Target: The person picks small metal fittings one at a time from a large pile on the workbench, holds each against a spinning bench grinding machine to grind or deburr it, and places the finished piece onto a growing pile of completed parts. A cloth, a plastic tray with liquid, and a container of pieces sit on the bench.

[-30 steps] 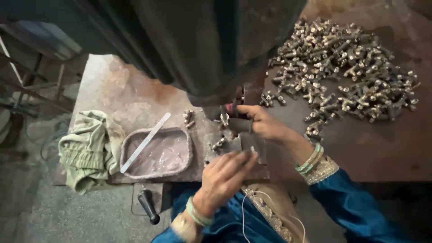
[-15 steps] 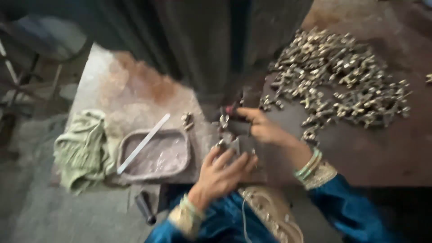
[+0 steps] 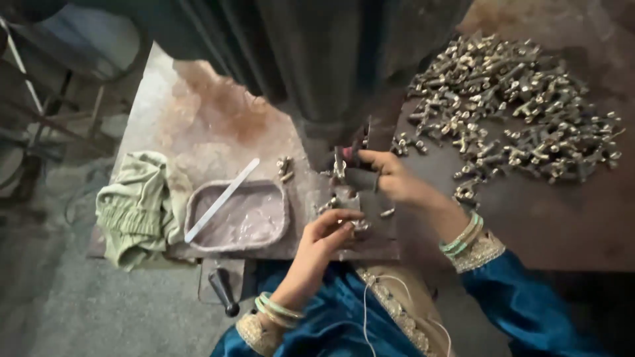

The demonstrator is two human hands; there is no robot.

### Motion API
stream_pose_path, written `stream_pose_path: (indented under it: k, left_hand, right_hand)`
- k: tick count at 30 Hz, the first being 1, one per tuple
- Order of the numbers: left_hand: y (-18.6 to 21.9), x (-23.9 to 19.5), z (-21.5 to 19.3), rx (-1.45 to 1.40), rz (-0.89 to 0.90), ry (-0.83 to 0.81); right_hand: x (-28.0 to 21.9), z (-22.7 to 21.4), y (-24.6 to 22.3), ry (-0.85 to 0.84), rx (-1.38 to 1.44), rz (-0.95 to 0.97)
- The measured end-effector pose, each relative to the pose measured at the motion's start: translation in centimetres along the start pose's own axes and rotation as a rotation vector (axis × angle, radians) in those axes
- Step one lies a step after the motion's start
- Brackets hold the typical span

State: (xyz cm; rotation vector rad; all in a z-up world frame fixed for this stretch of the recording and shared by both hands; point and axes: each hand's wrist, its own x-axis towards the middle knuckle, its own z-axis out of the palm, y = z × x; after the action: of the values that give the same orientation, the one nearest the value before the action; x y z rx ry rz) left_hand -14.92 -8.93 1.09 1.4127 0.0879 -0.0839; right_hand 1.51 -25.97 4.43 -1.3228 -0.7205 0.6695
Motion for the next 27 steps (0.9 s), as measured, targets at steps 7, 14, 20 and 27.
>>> stream_pose_path:
  k: [7,14,20,27]
  left_hand:
    - [1.6,3.5,1.4,1.294,0.393,0.184]
    - [-3.4,6.9,8.1,1.628,0.761,0.17]
    - [1.0,-1.9,4.2,1.207,0.517,-0.132]
    - [4.1,-2.9,-8.5,1.093,0.402,0.391]
  right_hand:
    - [0.2,-0.3,-1.2,-0.016,0.035,0.027]
    - [-0.2,0.1,-0.7,0.125,-0.008,0.146]
    - [-1.7,4.8,3.2,0.333,0.028,-0.063]
    - [-1.7,8.6,1.1,0.517,0.224,-0.217]
